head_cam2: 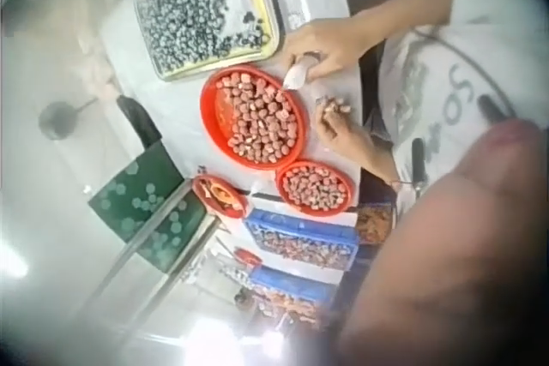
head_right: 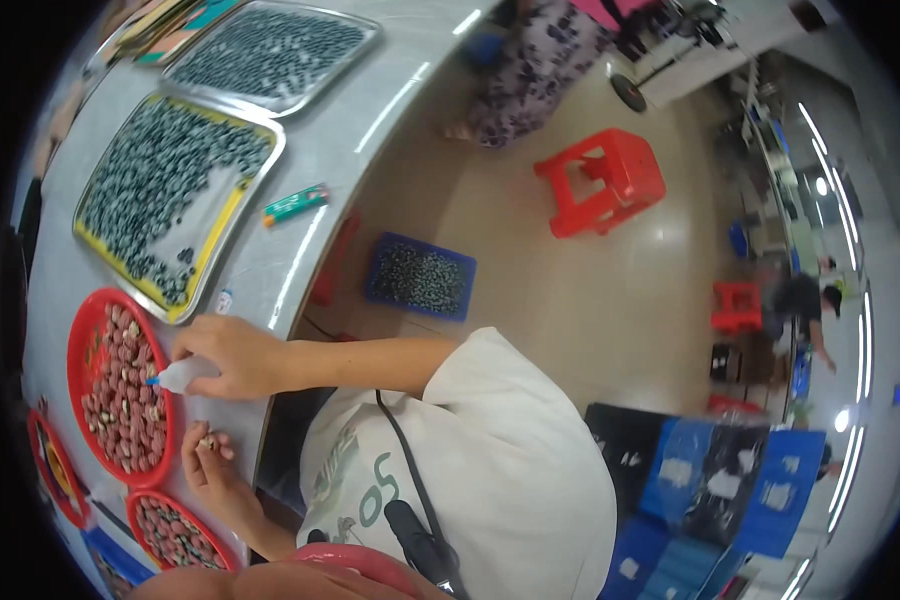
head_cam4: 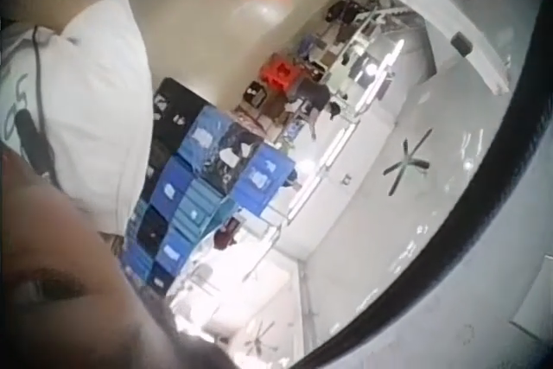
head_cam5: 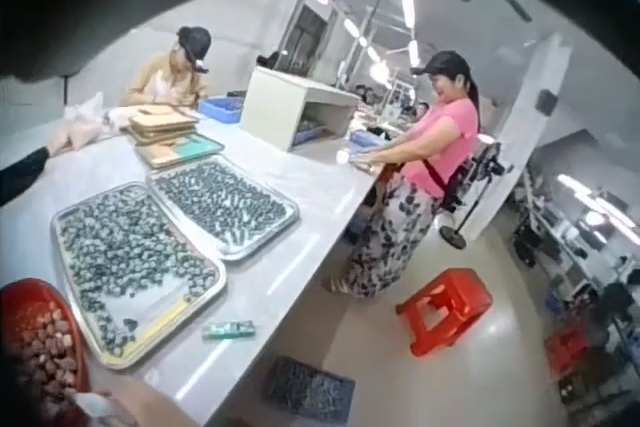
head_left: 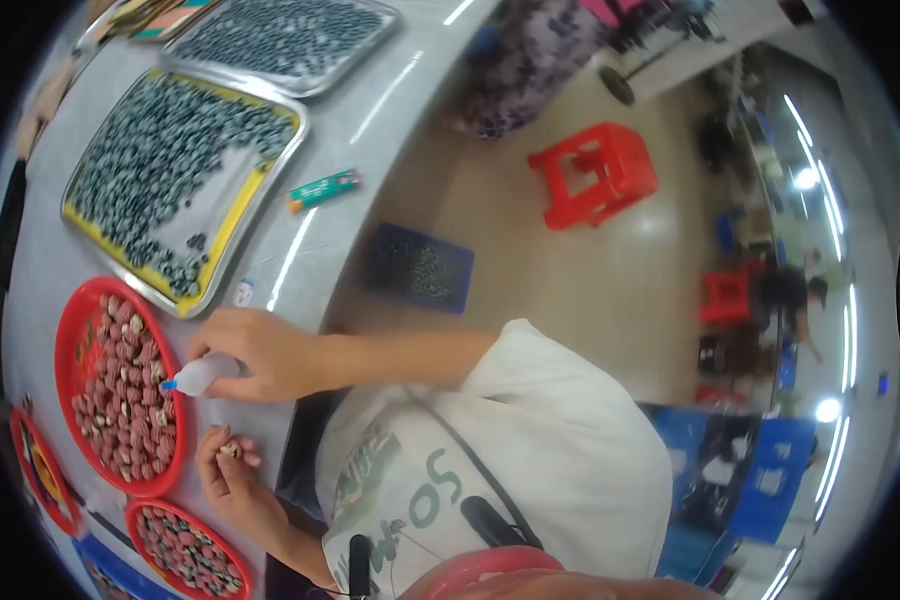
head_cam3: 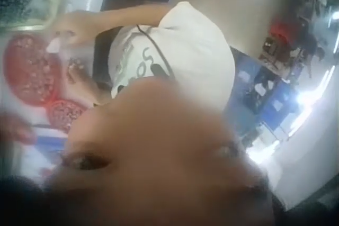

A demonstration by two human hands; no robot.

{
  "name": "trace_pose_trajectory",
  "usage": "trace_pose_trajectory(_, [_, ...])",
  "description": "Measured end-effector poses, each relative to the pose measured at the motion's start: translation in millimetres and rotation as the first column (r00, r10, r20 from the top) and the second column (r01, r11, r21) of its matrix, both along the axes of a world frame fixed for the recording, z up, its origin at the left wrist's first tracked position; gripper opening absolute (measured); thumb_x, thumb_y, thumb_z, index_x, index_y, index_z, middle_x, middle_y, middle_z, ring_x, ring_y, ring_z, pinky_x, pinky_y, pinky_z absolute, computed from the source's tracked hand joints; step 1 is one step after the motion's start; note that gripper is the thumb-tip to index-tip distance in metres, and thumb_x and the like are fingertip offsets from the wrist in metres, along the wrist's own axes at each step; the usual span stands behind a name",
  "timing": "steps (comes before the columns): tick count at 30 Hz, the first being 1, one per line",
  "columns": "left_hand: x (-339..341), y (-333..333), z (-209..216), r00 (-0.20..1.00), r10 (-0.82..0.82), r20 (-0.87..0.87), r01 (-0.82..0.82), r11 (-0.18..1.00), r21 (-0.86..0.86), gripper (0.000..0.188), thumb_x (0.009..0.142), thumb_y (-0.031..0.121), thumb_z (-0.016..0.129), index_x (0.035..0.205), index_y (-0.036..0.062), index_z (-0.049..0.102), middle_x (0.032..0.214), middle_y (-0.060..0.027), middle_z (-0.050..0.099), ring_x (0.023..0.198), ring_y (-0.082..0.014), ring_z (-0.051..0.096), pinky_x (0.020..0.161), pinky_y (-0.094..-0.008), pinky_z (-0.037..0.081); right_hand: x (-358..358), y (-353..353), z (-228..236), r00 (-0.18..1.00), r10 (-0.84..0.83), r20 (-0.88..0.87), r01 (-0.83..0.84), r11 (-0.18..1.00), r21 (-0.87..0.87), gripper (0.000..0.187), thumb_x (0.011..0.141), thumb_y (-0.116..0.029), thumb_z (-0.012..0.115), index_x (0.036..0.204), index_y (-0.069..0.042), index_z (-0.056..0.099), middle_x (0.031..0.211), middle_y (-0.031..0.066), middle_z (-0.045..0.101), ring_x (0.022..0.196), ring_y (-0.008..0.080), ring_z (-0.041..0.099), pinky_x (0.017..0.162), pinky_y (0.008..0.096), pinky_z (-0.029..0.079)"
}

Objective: Applying glue to small toy components and assembling them at a factory workbench.

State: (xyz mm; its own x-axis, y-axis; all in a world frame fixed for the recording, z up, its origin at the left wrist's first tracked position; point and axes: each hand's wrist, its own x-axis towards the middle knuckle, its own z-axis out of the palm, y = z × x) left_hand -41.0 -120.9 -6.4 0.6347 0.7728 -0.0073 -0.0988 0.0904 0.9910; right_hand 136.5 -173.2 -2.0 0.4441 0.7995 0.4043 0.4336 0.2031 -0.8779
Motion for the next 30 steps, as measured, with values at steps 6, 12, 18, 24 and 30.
trace_pose_trajectory(6, [-2, 0, -3, 0.996, -0.049, 0.068, 0.059, 0.985, -0.16, 0.024, 0.091, 0.022, 0.047, 0.101, 0.0006, 0.048, 0.095, -0.0116, 0.052, 0.076, -0.0149, 0.05, 0.068, -0.022, 0.04, 0, -11, -7, 0.995, -0.089, 0.039, 0.089, 0.996, 0.019, 0.03, 0.066, -0.019, 0.067, 0.09, -0.005, 0.055, 0.084, 0.0118, 0.056, 0.082, 0.0293, 0.053, 0.073, 0.0374, 0.041])
trace_pose_trajectory(12, [-16, 3, -7, 0.997, -0.079, -0.003, 0.079, 0.997, 0.005, 0.024, 0.086, 0.017, 0.055, 0.103, 0.0005, 0.05, 0.104, -0.0082, 0.05, 0.083, -0.0155, 0.051, 0.073, -0.0219, 0.039, -4, -3, -17, 0.983, -0.064, 0.17, 0.048, 0.994, 0.094, 0.033, 0.063, -0.021, 0.069, 0.089, -0.006, 0.055, 0.087, 0.0085, 0.057, 0.087, 0.0274, 0.051, 0.076, 0.0377, 0.039])
trace_pose_trajectory(18, [-19, 13, -17, 0.984, -0.178, -0.011, 0.178, 0.984, 0.004, 0.026, 0.088, 0.013, 0.052, 0.111, 0.0017, 0.048, 0.108, -0.0087, 0.052, 0.094, -0.0151, 0.051, 0.083, -0.0252, 0.039, -8, 2, -21, 0.981, -0.088, 0.171, 0.068, 0.99, 0.121, 0.033, 0.059, -0.024, 0.07, 0.085, -0.007, 0.058, 0.084, 0.008, 0.057, 0.086, 0.0278, 0.051, 0.075, 0.0382, 0.039])
trace_pose_trajectory(24, [-21, 18, -20, 0.983, -0.168, -0.073, 0.171, 0.985, 0.038, 0.025, 0.088, 0.013, 0.052, 0.11, 0.0019, 0.049, 0.108, -0.008, 0.053, 0.094, -0.0157, 0.052, 0.083, -0.0249, 0.04, -2, -4, -17, 0.978, -0.043, 0.205, 0.019, 0.993, 0.118, 0.032, 0.061, -0.023, 0.07, 0.086, -0.007, 0.057, 0.087, 0.0075, 0.055, 0.087, 0.0263, 0.048, 0.076, 0.0371, 0.038])
trace_pose_trajectory(30, [-18, 11, -15, 0.985, -0.133, -0.109, 0.141, 0.988, 0.064, 0.024, 0.088, 0.013, 0.053, 0.109, 0.0023, 0.05, 0.109, -0.008, 0.052, 0.093, -0.0155, 0.053, 0.083, -0.025, 0.04, -4, -2, -16, 0.982, -0.015, 0.19, -0.008, 0.993, 0.12, 0.033, 0.062, -0.024, 0.069, 0.088, -0.007, 0.058, 0.087, 0.0077, 0.055, 0.087, 0.0264, 0.047, 0.077, 0.0366, 0.038])
